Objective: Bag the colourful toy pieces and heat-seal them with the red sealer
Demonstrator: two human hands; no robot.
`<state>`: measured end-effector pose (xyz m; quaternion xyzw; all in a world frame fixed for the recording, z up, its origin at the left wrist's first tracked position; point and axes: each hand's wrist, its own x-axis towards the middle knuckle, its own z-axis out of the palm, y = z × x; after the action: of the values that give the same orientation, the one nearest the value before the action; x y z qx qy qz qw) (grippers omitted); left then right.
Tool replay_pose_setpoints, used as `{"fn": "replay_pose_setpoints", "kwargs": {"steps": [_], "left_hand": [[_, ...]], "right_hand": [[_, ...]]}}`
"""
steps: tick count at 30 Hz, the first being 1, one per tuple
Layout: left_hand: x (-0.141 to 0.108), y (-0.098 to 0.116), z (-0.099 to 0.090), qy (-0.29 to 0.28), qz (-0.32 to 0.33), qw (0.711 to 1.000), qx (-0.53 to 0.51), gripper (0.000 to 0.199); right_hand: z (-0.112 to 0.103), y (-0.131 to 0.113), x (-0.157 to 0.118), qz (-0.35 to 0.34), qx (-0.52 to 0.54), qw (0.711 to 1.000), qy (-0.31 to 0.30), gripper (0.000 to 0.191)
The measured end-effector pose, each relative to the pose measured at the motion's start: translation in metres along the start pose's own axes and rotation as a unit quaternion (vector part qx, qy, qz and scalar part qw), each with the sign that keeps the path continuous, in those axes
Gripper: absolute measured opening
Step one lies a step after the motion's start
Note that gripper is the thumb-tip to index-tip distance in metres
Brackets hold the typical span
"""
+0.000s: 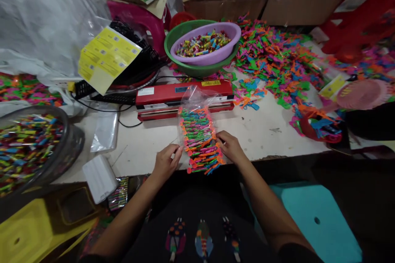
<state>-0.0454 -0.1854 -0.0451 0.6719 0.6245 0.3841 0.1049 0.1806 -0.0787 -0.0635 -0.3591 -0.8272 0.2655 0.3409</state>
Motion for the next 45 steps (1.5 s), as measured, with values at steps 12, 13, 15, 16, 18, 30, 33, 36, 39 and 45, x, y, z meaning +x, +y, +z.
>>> {"fn": "replay_pose_setpoints", "kwargs": {"steps": [12,13,15,16,18,30,33,36,39,45], "left_hand": [[-0.015,0.024,-0.035,-0.055,0.192,0.979,-0.036,0.024],[-0.017,0.024,-0.040,-0.070,0.211,0.974,-0.043,0.023],[-0.021,0.022,-0.046,-0.092,0.232,0.967,-0.054,0.024],[-0.024,0.021,-0.048,-0.103,0.237,0.965,-0.054,0.025],[-0.029,0.018,-0.049,-0.125,0.247,0.960,-0.050,0.027],[0.035,0.050,-0.050,-0.011,0.184,0.982,0.038,0.039],[0.036,0.049,-0.032,0.050,0.230,0.965,0.113,0.037],[0.011,0.041,-0.005,0.064,0.259,0.952,0.151,0.033],[-0.016,0.039,0.013,0.054,0.232,0.960,0.146,0.031],[-0.029,0.051,0.015,0.066,0.135,0.985,0.090,0.016]], "right_hand": [[-0.053,-0.050,-0.044,-0.038,0.056,0.990,-0.121,0.014],[-0.058,-0.056,-0.048,-0.046,0.047,0.988,-0.137,0.014],[-0.063,-0.064,-0.057,-0.057,0.030,0.985,-0.158,0.015],[-0.063,-0.067,-0.061,-0.058,0.024,0.984,-0.169,0.015],[-0.062,-0.072,-0.070,-0.054,0.020,0.979,-0.197,0.015],[-0.076,-0.056,-0.020,0.113,0.022,0.989,-0.090,0.017],[-0.066,-0.040,-0.014,0.113,-0.052,0.992,-0.022,0.017],[-0.051,-0.024,-0.032,0.110,-0.106,0.988,0.032,0.020],[-0.039,-0.016,-0.057,0.130,-0.103,0.984,0.058,0.015],[-0.031,-0.013,-0.061,0.162,-0.073,0.982,0.064,0.027]]}}
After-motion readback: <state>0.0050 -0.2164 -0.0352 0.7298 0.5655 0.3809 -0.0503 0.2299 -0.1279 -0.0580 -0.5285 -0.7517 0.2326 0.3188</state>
